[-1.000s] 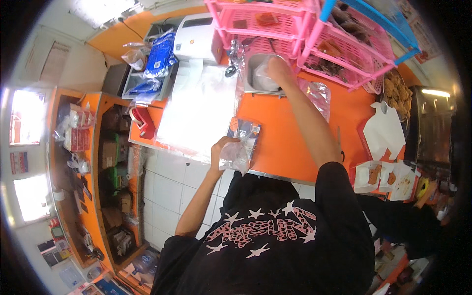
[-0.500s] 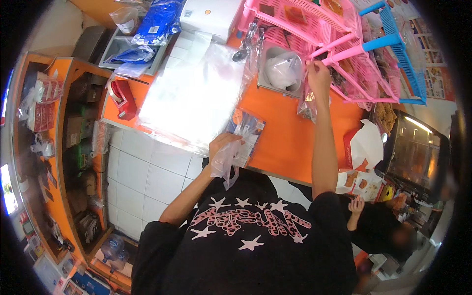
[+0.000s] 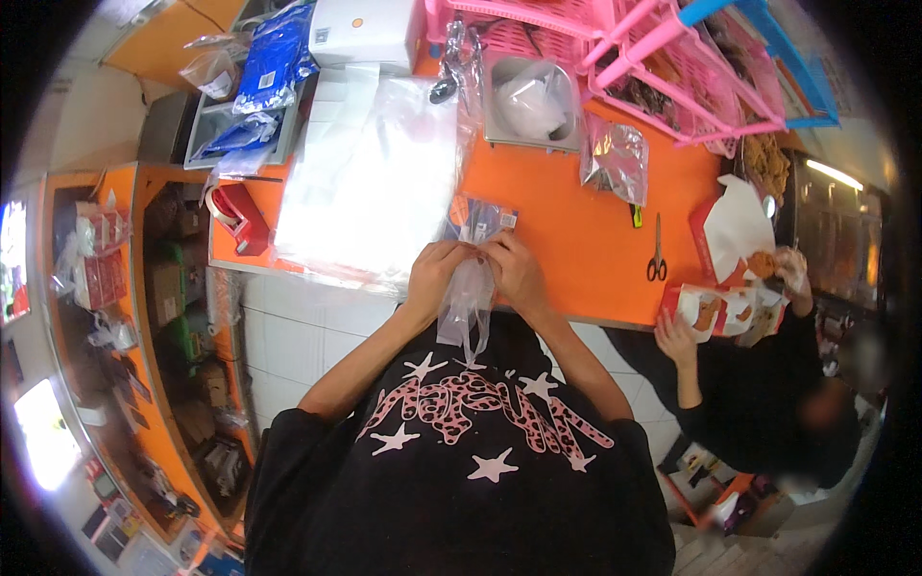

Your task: The person prepares a food order by cutting open a small packet and placing its contents into a plastic bag. They then add a packaged snack and a spoon to the bag, seal it, and hand it to a customer at the counter.

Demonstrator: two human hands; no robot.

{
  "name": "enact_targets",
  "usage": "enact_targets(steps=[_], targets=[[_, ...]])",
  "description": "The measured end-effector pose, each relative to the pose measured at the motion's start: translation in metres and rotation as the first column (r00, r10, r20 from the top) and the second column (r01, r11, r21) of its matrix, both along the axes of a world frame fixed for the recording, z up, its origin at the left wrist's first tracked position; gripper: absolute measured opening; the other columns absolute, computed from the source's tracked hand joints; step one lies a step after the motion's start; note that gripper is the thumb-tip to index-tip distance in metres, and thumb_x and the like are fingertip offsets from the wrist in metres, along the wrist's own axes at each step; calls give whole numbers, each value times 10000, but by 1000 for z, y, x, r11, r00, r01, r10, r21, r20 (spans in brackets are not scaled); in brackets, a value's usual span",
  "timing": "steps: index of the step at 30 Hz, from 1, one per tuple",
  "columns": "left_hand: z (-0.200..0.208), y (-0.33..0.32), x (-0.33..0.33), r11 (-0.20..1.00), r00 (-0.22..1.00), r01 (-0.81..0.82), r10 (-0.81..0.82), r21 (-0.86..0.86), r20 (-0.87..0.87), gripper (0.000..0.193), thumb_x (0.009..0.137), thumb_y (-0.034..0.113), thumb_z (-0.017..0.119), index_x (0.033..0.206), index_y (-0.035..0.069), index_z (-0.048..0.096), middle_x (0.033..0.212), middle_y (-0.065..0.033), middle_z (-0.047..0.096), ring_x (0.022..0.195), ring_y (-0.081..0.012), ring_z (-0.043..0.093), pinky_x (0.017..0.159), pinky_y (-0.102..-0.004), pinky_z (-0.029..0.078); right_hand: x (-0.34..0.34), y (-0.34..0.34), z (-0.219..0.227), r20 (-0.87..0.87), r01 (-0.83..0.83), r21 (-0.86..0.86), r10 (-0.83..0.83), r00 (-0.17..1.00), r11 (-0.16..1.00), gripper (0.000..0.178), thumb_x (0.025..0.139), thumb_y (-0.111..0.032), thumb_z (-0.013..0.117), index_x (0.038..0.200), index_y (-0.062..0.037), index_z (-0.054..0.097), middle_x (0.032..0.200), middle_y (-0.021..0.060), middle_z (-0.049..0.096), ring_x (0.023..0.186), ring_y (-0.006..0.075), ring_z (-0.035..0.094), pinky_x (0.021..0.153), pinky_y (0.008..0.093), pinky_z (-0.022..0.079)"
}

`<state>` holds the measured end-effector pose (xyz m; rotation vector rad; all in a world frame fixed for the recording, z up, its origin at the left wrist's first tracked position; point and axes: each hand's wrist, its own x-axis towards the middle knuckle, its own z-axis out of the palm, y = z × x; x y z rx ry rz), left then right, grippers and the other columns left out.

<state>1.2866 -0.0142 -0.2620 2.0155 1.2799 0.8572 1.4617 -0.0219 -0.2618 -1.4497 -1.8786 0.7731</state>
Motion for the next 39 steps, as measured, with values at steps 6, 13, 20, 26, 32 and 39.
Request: enact_targets(steps=[6, 13, 20, 26, 32, 39], targets=[[1, 1, 1, 998, 998, 19, -22, -56, -55, 187, 749, 75, 575, 907, 44, 670, 913, -94, 663, 894, -302, 615, 818, -374, 472, 8, -11, 0, -126, 148, -112, -162, 979, 983, 85, 829, -36, 604, 880, 1, 660, 872, 150, 607, 827, 342, 614, 744, 396, 502], [11, 22, 2, 980, 975, 189, -194, -60, -108, 152, 730, 98, 617, 856, 36, 676, 830, -124, 660, 810, -321, 614, 740, -396, 483, 3, -2, -14, -202, 140, 2, -137, 970, 990, 94, 802, -33, 674, 894, -10, 678, 923, 112, 607, 843, 294, 618, 720, 354, 502], [10, 43, 1, 827, 995, 20, -70, -562, -66, 154, 851, 177, 703, 847, 23, 710, 759, -65, 689, 701, -124, 616, 661, -288, 486, -16, -39, -14, -169, 216, 169, -188, 968, 962, 152, 752, -46, 728, 902, -50, 705, 930, 76, 585, 848, 250, 572, 746, 347, 489], [6, 37, 1, 740, 989, 6, 94, -673, 112, 206, 841, 196, 716, 771, 7, 673, 727, -89, 676, 646, -197, 608, 605, -315, 465, -31, -38, -33, -268, 303, 183, -249, 931, 935, 147, 796, -38, 704, 942, -35, 719, 911, 80, 630, 806, 215, 600, 705, 305, 500], [-15, 24, -5, 963, 946, 269, -259, 28, -196, 117, 868, 153, 640, 895, 44, 672, 932, -111, 695, 827, -263, 662, 743, -343, 532, -28, -37, -32, -571, 432, -354, -557, 603, 830, 114, 882, -68, 669, 952, 16, 703, 893, 81, 696, 763, 114, 629, 680, 242, 499], [-1, 7, 5, 968, 987, 111, -80, -225, 139, 99, 870, 83, 641, 910, 6, 690, 967, -105, 690, 814, -175, 658, 708, -276, 525, -20, -16, -35, -710, 268, -530, -594, 378, 804, 157, 913, -92, 647, 990, 45, 645, 830, 74, 698, 704, 91, 604, 651, 230, 484]])
